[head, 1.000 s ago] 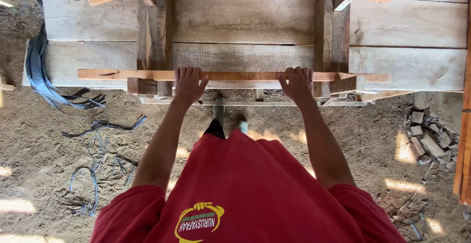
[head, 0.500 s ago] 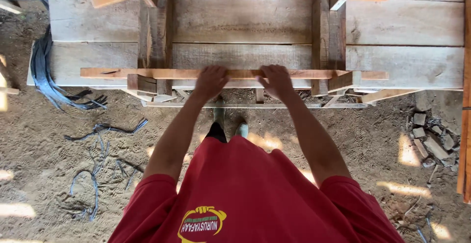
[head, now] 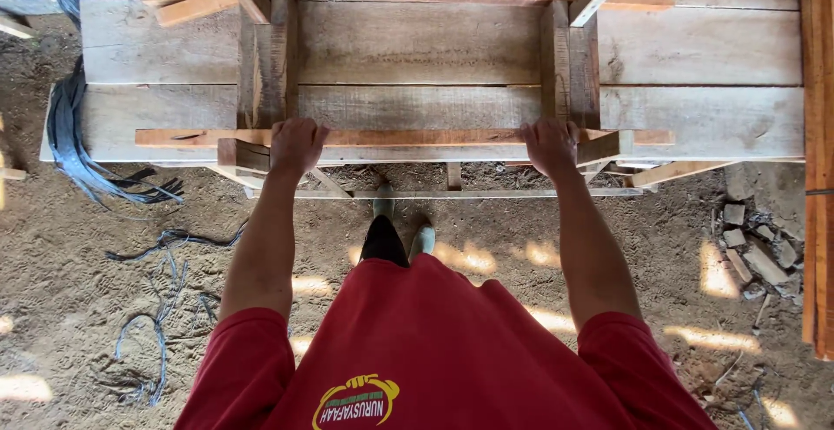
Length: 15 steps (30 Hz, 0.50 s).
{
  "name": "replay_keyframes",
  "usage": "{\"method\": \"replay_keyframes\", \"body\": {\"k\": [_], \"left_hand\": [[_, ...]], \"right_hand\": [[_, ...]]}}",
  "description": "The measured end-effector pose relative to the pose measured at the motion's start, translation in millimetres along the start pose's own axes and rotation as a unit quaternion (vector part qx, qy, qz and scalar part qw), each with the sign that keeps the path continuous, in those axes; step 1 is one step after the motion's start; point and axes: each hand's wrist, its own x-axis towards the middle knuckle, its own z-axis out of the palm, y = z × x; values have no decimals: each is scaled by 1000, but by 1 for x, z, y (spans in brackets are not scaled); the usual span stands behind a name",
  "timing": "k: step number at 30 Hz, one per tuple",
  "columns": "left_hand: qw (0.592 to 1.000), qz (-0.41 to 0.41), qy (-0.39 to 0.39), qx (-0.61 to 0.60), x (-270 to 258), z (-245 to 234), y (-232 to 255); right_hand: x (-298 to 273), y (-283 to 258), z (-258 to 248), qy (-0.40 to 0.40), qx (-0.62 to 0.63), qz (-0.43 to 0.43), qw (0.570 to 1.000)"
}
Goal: Sort and inspect wooden planks on a workbench in a workshop.
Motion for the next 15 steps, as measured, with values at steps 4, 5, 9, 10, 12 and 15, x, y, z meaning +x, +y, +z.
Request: {"method": "replay_keyframes", "body": {"k": [4, 5, 9, 10, 12, 15], "left_hand": [[999, 11, 24, -29, -4, -15, 10], [999, 7, 21, -23, -4, -15, 11], [1000, -4, 17, -9, -2, -10, 9], [1000, -5, 15, -10, -1, -11, 8], [999, -31, -20, -21, 1, -11, 7], [996, -63, -64, -21, 10, -5, 9]], "right_hand": [[-3, -4, -5, 20, 8, -13, 1000], [-3, -3, -1, 18, 6, -2, 1000], [-3, -11, -11, 17, -3, 5, 1000], [-1, -13, -13, 14, -4, 5, 1000], [2, -14, -18, -45, 4, 42, 998], [12, -13, -33, -169, -5, 74, 983]]}}
